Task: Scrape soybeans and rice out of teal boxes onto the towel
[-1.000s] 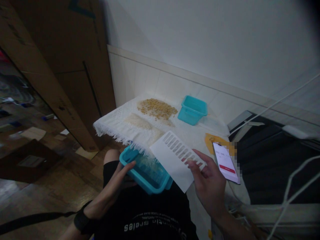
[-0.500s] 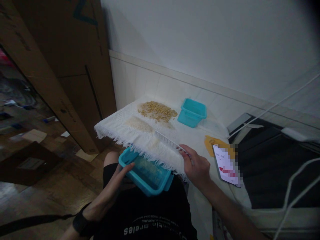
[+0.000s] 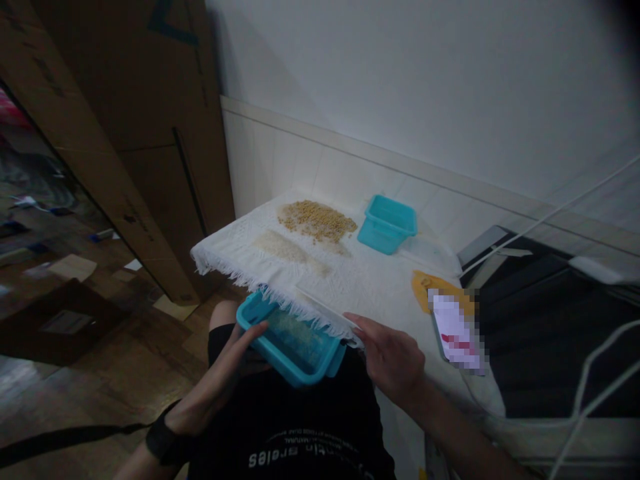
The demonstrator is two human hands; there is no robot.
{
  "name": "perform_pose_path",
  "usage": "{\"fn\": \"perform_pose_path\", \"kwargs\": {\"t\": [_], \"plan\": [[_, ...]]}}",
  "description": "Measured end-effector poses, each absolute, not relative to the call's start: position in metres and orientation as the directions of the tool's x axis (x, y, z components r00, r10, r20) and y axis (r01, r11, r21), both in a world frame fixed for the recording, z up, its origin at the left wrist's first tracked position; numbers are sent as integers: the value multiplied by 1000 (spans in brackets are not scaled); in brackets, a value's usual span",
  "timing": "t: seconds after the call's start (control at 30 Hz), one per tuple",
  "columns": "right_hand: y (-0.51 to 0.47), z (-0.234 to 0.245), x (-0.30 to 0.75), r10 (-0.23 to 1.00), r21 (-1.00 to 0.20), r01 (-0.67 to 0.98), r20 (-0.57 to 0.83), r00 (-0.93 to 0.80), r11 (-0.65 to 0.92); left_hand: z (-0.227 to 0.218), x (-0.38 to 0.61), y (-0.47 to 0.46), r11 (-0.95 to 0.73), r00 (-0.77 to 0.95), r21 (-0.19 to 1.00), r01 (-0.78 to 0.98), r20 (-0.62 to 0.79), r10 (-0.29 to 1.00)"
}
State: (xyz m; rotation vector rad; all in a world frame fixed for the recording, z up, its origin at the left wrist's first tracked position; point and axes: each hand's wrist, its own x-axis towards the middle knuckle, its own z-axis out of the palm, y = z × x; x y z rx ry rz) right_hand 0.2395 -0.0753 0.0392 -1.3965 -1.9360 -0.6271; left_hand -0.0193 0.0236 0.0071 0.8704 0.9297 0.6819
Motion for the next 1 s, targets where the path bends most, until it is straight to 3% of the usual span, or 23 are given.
{"fn": "perform_pose_path", "kwargs": {"t": [0.23, 0.33, 0.57, 0.87, 1.0], "plan": [[-55, 56, 235, 543, -12, 973, 831, -119, 230, 0, -18, 22, 485, 453, 864, -137, -381, 806], [-35, 52, 240, 498, 7, 962, 855, -148, 274, 4, -15, 24, 525, 432, 844, -115, -433, 791], [-36, 33, 237, 587, -31, 924, 781, -216, 381, 5, -13, 32, 598, 336, 797, -82, -543, 770], [-66, 46, 218, 573, -57, 838, 754, -321, 543, 6, -23, 24, 492, 443, 861, -127, -394, 805], [-72, 44, 216, 592, -57, 883, 762, -263, 465, 12, -23, 21, 442, 445, 887, -134, -345, 826]]}}
